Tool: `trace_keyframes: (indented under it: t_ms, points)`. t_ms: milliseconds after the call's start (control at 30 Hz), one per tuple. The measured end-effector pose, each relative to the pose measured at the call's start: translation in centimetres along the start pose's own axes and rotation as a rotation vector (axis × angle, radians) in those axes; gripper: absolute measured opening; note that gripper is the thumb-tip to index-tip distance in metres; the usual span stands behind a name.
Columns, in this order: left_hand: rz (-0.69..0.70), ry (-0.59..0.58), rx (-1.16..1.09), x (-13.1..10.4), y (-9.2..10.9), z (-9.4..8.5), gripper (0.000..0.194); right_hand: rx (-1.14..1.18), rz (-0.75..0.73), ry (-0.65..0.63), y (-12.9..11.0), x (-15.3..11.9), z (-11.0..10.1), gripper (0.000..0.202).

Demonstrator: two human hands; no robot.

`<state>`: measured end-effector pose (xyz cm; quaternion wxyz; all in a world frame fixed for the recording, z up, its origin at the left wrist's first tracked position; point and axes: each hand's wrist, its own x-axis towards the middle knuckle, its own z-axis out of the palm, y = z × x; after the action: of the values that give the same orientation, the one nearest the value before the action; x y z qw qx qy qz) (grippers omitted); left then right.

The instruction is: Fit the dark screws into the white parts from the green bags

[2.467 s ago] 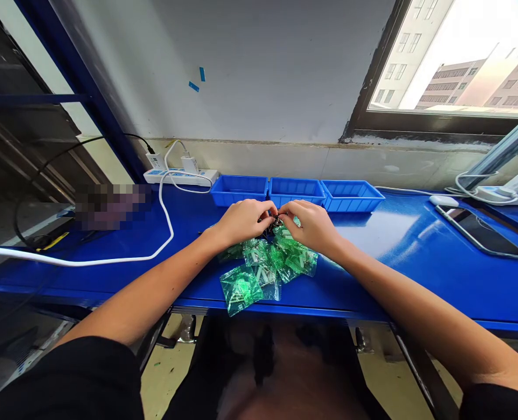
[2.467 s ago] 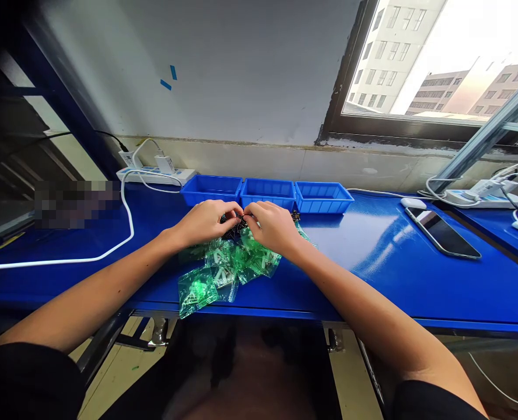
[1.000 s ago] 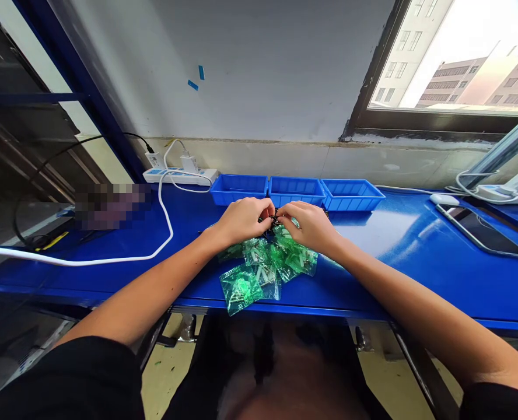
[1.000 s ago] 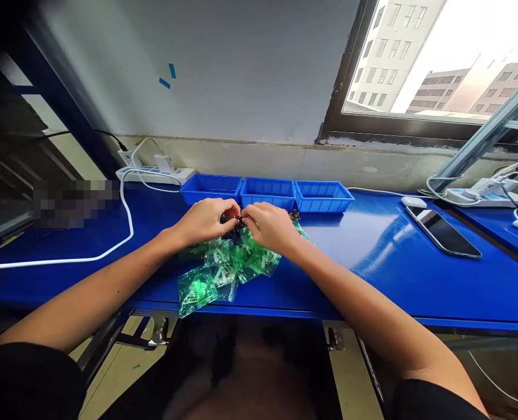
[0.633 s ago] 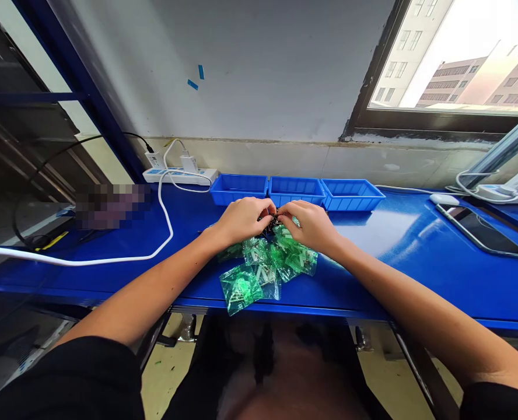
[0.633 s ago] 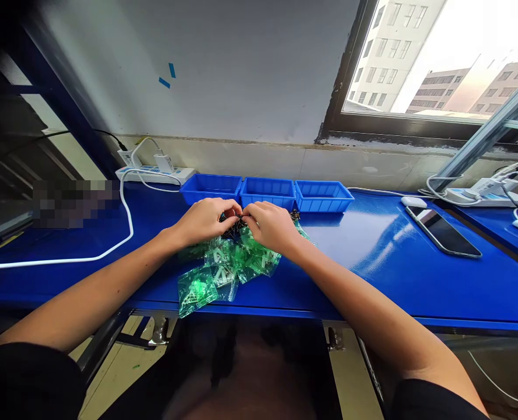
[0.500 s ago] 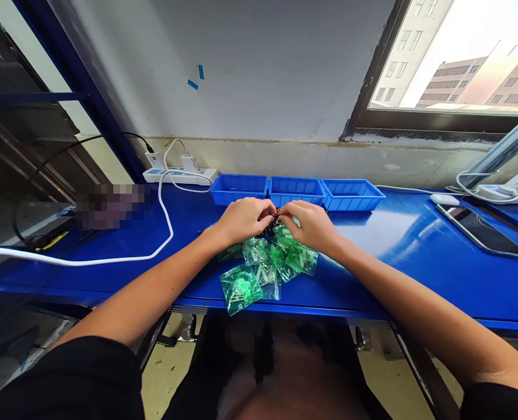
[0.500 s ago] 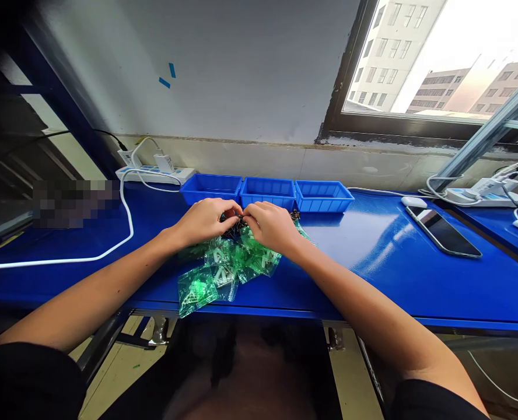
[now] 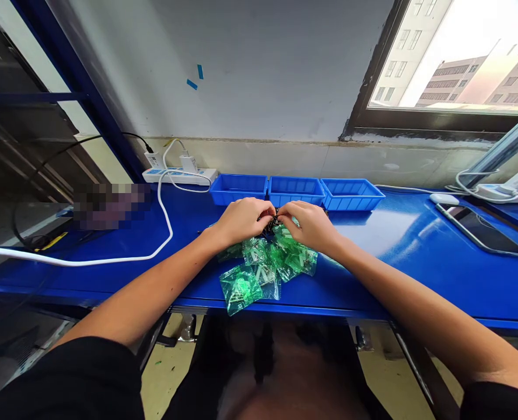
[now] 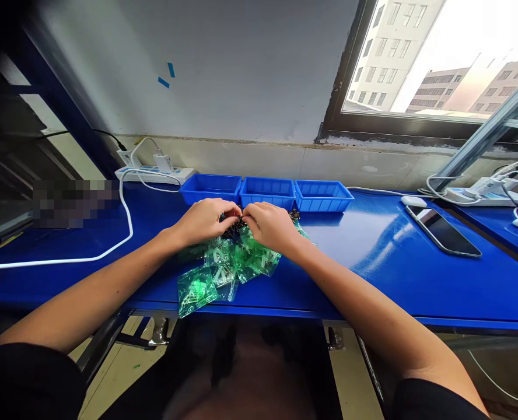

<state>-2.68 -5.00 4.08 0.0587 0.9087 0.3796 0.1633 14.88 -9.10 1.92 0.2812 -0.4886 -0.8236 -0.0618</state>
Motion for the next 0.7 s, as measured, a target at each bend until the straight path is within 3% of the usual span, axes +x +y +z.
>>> trace_keyframes:
  t_ms: [700]
  points:
    - [-0.017,0.024,-0.057,0.04,-0.14,0.14,0.026,0.003,0.007,0.009,0.11,0.03,-0.04,0.014]
